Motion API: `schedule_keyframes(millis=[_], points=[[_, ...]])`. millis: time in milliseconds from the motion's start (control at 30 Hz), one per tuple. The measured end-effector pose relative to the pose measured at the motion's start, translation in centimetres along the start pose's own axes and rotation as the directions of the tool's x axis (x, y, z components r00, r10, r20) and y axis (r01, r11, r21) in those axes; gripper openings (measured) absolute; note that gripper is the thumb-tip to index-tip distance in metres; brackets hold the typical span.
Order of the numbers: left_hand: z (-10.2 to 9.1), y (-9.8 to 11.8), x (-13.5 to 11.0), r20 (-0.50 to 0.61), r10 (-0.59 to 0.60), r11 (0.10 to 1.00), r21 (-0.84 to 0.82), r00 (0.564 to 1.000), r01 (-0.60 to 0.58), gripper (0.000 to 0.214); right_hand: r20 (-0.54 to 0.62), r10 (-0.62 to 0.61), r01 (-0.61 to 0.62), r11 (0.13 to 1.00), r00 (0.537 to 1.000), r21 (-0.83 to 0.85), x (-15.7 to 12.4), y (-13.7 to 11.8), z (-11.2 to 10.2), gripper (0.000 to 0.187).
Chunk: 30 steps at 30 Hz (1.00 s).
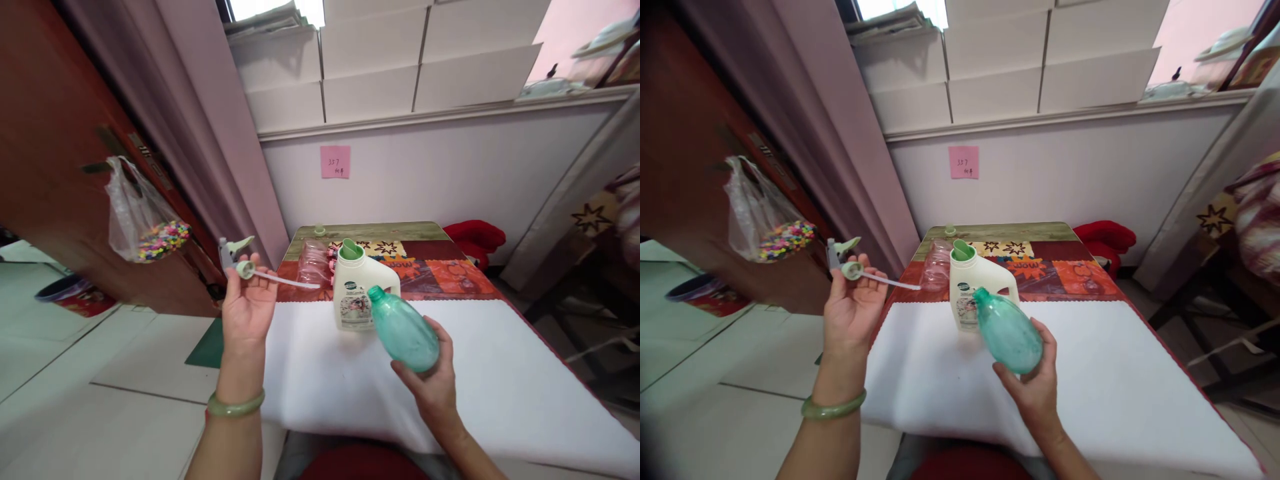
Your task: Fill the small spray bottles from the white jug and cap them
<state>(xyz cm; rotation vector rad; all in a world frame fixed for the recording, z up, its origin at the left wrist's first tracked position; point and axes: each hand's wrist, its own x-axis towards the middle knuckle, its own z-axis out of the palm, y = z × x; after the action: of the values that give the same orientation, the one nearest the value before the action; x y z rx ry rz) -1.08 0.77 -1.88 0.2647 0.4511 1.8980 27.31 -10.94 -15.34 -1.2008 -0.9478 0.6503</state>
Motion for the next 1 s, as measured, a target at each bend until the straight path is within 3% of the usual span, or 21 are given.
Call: schedule_keyframes(millis=[100,233,367,533,700,1000], points=[[-5.7,-0.4,1.9,-0.029,-0.146,0.987,-0.072,0.989,0.144,0.038,0.021,-0.061,0.061,0.998,0.998,0.003,3.5,-1.5,-1.3,0.097],[-13.7,-4.0,1.3,-0.075,-0.342,0.940,-0.025,0.937,0.341,0.037,0.145,-0.146,0.140,0.989,0.979,0.050,8.7,-4.7,-2.1,0.091],[-18.3,-6.4,-0.1,-0.086,-0.417,0.908,-0.016,0.905,0.418,0.035,0.274,-0.191,0.188,0.981,0.942,0.037,13.0,-7.0,-2.4,0.089],[-20.4,-6.4,0.5,-0.051,-0.450,0.893,-0.017,0.891,0.450,0.033,0.382,-0.132,0.159,0.986,0.915,-0.041,16.3,-7.7,-2.5,0.094],[-21.5,-6.4,0.8,0.037,-0.480,0.877,0.000,0.877,0.480,0.036,0.451,-0.087,0.127,0.990,0.889,-0.059,17.9,-8.3,-2.1,0.093],[-21.2,-6.5,0.4,-0.055,-0.474,0.880,0.012,0.879,0.475,0.032,0.580,-0.108,0.250,0.953,0.807,-0.171,19.4,-10.4,-1.9,0.088]])
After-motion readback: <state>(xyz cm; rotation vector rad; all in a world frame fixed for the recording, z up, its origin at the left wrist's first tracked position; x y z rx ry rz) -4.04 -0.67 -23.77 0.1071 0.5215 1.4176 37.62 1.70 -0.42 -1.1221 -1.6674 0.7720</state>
